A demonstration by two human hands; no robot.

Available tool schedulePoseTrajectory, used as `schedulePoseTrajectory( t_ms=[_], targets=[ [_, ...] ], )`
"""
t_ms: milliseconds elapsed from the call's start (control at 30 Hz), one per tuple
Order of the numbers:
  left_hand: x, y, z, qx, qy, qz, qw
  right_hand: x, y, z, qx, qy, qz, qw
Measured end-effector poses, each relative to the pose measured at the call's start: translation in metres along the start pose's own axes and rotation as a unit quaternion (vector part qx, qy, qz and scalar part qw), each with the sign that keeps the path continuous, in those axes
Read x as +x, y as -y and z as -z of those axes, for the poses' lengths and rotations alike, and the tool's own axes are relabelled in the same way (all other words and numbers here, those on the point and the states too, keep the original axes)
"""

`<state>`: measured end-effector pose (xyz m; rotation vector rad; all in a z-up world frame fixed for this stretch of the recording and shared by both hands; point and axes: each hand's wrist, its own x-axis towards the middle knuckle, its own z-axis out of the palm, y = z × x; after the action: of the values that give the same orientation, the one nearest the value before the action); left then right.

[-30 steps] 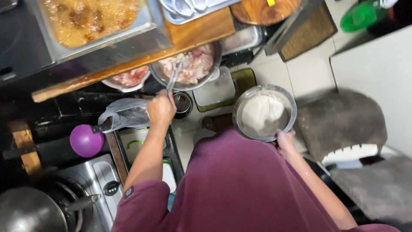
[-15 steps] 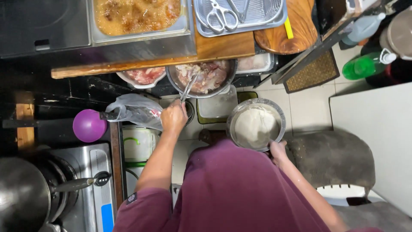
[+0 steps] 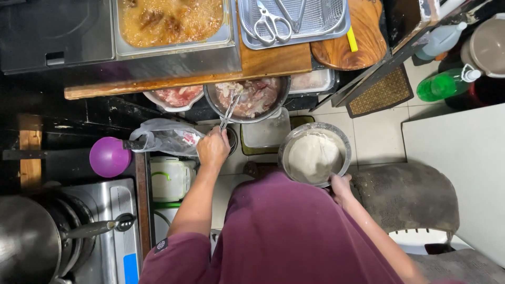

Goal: Coating chicken pieces in batter and placing them into a deep fryer in a commercial kitchen setting.

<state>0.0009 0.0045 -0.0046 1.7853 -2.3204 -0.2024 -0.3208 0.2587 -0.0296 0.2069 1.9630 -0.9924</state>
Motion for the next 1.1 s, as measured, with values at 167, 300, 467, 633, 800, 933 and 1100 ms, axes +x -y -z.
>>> schedulePoseTrajectory(
  t_ms=[167,300,467,633,800,933,1100],
  targets=[
    [-0.004,0.0,0.0,-0.003,-0.026,-0.009,1.0,-0.009,0.002,-0.001,0.005,-0.006,-0.008,1.0],
    [-0.007,0.001,0.006,0.008,-0.056,-0.033,0.998,-0.007,-0.004,0.001,0.009,-0.015,-0.02,1.0],
    [0.001,0.006,0.011,0.002,-0.039,-0.038,0.999,-0.004,-0.007,-0.001,0.027,-0.026,-0.018,0.999],
    [0.002,0.011,-0.004,0.019,-0.031,-0.031,0.999,-0.015,-0.001,0.0,0.026,-0.027,-0.013,0.999],
    [-0.003,0.004,0.012,-0.01,-0.026,-0.031,0.999,-0.015,0.0,0.0,0.02,-0.021,-0.007,1.0],
    [-0.009,0.004,0.01,0.008,-0.016,-0.024,1.0,-0.018,0.0,-0.005,0.004,-0.055,0.0,0.998],
    [-0.007,-0.004,0.017,-0.006,0.005,-0.025,1.0,0.015,-0.025,-0.006,0.067,-0.068,-0.008,0.995]
  ],
)
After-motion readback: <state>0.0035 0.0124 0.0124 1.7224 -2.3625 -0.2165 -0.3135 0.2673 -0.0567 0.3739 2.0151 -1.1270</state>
